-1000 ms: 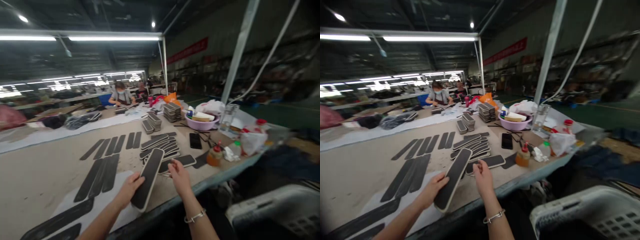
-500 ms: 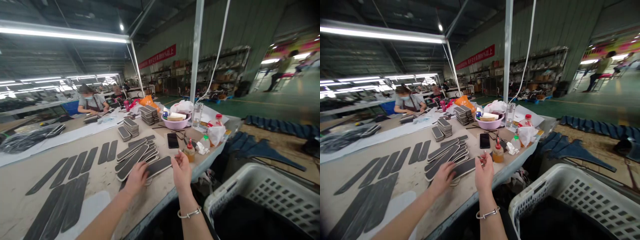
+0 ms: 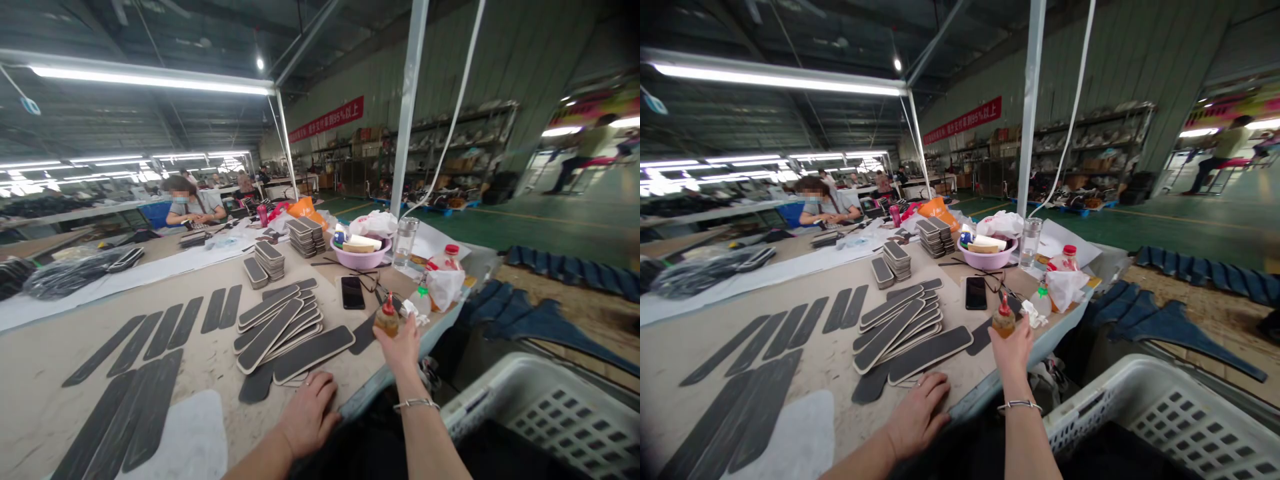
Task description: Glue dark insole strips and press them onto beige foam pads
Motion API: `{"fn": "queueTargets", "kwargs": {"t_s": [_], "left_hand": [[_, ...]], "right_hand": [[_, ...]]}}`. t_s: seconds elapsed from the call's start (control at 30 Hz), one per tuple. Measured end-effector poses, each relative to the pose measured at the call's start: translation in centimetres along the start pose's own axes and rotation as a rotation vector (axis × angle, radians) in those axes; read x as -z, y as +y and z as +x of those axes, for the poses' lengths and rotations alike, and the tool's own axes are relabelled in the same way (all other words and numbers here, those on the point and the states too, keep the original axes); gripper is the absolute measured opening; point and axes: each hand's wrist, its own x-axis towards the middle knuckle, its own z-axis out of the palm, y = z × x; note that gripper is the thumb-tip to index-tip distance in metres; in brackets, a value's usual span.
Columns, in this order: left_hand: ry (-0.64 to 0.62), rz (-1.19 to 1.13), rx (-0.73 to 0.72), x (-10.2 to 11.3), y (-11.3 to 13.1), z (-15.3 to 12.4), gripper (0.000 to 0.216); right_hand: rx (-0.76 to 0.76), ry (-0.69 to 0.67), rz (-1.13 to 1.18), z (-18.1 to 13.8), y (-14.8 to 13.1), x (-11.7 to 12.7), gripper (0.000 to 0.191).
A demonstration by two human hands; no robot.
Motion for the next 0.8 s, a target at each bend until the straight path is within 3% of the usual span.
{"fn": "queueTargets", "kwargs": {"t_s": [0.17, 0.37, 0.53, 0.8], "left_hand": [[0.001, -0.007, 0.004, 0.2, 0.5, 0.2, 0.041], [-0.006, -0.026, 0.028, 0.3, 0.4, 0.2, 0.045], [-0.032, -0.042, 0.043, 0.5, 0.4, 0.5, 0.048], [-0.104, -0.048, 0.035, -0.3, -0.9, 0.9, 0.056]], "right_hand": [[0.036, -0.104, -0.067, 0.7, 2.3, -1.3, 0.1], [0.045, -0.115, -0.098, 1.1, 2.7, -1.1, 0.081], [0.136, -0.197, -0.003, 0.7, -0.5, -3.1, 0.068], [0.244, -0.306, 0.115, 3.7, -6.2, -10.0, 0.06]]}}
